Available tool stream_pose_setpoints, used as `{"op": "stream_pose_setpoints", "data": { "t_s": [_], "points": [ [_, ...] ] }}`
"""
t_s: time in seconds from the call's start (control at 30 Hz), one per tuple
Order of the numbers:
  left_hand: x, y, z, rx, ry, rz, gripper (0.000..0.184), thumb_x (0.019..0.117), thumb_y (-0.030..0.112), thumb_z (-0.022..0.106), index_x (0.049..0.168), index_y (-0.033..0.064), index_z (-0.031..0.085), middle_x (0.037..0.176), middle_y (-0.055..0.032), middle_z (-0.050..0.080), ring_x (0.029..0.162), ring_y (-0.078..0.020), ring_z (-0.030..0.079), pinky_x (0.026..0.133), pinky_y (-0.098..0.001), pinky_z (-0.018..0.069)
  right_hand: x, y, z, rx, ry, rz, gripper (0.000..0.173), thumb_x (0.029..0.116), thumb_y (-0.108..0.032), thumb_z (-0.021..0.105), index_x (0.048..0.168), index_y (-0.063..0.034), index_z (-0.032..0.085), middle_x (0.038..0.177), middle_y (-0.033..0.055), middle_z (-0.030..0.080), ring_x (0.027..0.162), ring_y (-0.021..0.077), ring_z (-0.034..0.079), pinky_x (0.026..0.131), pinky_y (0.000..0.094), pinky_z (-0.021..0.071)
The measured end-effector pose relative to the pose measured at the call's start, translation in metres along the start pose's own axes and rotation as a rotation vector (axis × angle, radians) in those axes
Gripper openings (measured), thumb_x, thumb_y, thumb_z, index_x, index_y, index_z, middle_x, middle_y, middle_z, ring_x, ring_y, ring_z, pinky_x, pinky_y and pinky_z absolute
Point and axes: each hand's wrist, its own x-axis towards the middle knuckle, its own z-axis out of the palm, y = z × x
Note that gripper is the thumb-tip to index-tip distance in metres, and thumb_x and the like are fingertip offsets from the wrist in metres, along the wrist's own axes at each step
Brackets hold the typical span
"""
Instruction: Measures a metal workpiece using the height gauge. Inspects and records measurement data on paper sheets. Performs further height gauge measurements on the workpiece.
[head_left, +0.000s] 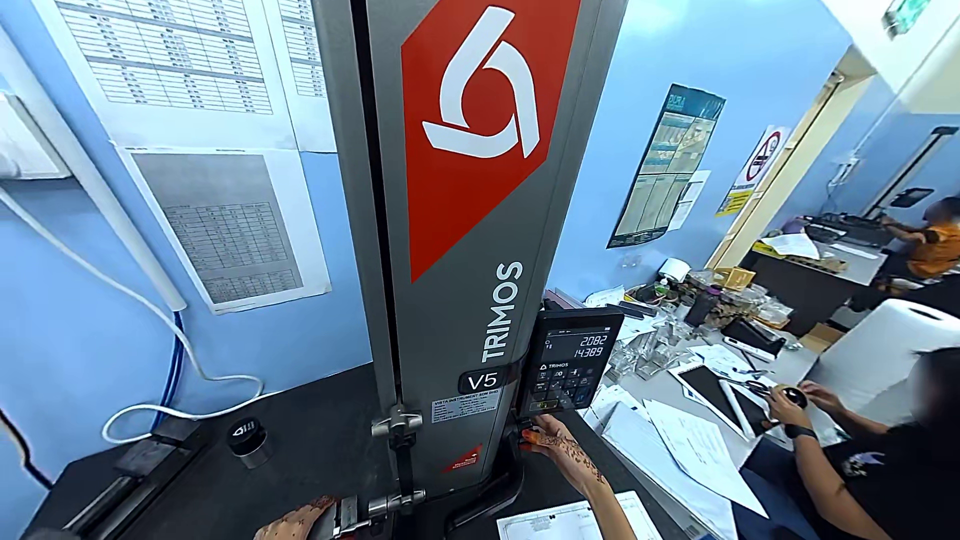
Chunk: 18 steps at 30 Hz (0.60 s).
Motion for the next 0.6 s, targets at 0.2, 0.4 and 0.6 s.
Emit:
{"op": "stream_pose_setpoints", "data": {
  "t_s": [0.2, 0.4, 0.6],
  "points": [
    [0.0037, -0.0053, 0.0007, -0.013, -0.006, 0.050, 0.079, 0.0891, 0.069, 0.063, 0.136, 0.0052, 0.064, 0.128, -0.0214, 0.069, 0.118, -0.0424, 0.067, 0.101, -0.0632, 0.0485, -0.0002, -0.0008, 0.0011, 0.013, 0.005, 0.004, 0.051, 0.0905, -0.013, 0.071, 0.137, -0.0022, 0.052, 0.130, 0.0098, 0.065, 0.108, 0.0199, 0.069, 0.089, 0.0370, 0.0602],
    [0.0011, -0.0027, 0.0026, -0.002, 0.020, 0.016, 0.081, 0.0866, 0.072, 0.063, 0.135, 0.0071, 0.065, 0.126, -0.0204, 0.070, 0.115, -0.0426, 0.068, 0.098, -0.0641, 0.0497, -0.0009, -0.0035, 0.0013, 0.006, 0.007, 0.008, 0.048, 0.0911, -0.012, 0.069, 0.136, -0.0021, 0.052, 0.128, 0.0091, 0.066, 0.105, 0.0187, 0.069, 0.089, 0.0362, 0.0600],
    [0.0010, -0.0035, 0.0018, 0.000, 0.002, 0.018, 0.081, 0.0879, 0.071, 0.062, 0.136, 0.0066, 0.065, 0.127, -0.0204, 0.070, 0.116, -0.0420, 0.067, 0.099, -0.0631, 0.0496, 0.0004, -0.0017, 0.0059, -0.031, 0.056, 0.036, 0.049, 0.0948, -0.025, 0.068, 0.136, -0.0043, 0.053, 0.127, 0.0092, 0.065, 0.108, 0.0198, 0.068, 0.086, 0.0374, 0.0598]
  ]
}}
